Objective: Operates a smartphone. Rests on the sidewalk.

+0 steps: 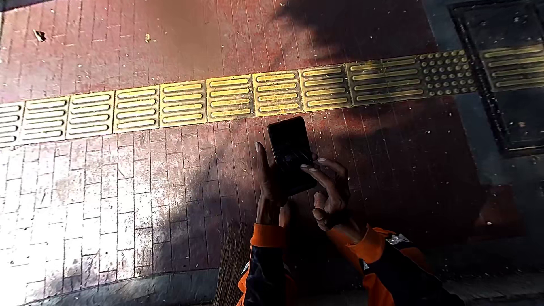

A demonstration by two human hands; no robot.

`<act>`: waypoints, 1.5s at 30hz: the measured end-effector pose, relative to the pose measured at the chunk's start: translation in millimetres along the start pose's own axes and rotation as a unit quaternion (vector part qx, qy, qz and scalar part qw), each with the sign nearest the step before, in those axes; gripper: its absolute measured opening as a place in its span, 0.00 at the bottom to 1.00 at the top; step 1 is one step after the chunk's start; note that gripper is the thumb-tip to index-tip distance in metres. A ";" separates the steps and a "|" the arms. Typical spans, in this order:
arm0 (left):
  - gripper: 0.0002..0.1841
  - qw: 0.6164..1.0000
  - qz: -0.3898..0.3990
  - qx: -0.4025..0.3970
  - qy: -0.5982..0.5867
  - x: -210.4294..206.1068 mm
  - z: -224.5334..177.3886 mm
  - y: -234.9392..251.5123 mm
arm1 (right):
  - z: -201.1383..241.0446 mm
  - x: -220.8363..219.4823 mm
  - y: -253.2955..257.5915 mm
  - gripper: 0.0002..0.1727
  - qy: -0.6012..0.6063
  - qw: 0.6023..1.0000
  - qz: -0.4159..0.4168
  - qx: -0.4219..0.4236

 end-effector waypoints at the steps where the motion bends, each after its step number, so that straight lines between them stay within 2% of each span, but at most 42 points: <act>1: 0.53 1.000 0.000 0.000 0.001 -0.1 0.0 -0.2 | 0.6 -0.3 0.0 0.48 -0.001 1.000 0.002 0.001; 8: 0.52 1.000 0.011 0.004 -0.006 -0.9 1.2 -0.1 | 0.7 -1.0 -0.8 0.49 0.005 1.000 0.007 -0.001; 13: 0.52 1.000 -0.008 0.008 0.006 -1.7 1.2 -1.0 | -0.8 -3.4 -1.0 0.50 -0.019 0.999 0.027 0.000; 19: 0.52 1.000 0.017 -0.003 -0.004 -0.4 0.7 0.0 | 0.3 0.8 0.8 0.47 -0.010 1.000 -0.014 -0.002; 26: 0.51 1.000 0.003 -0.007 0.008 -1.5 1.5 -1.0 | 0.0 -4.3 -0.9 0.50 -0.023 0.999 0.025 -0.001; 33: 0.51 1.000 0.021 -0.007 0.005 -0.4 1.6 -0.6 | 0.6 0.2 -0.2 0.48 -0.018 1.000 -0.013 0.001; 39: 0.49 0.999 0.030 -0.011 0.004 -1.0 2.1 0.0 | 0.3 -4.1 -0.5 0.50 -0.021 0.999 0.032 -0.005; 45: 0.51 1.000 0.028 -0.007 -0.007 0.5 2.6 0.3 | 1.1 -1.3 0.1 0.49 -0.010 1.000 -0.002 0.002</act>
Point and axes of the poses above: each hand's wrist, its own y-axis towards the middle knuckle, its own x-axis out of the back of the hand, z = x × y, the point moved 3 cm from there along y, towards the middle knuckle, and after that the axes turned 1 degree about -x, right-handed, at the moved point
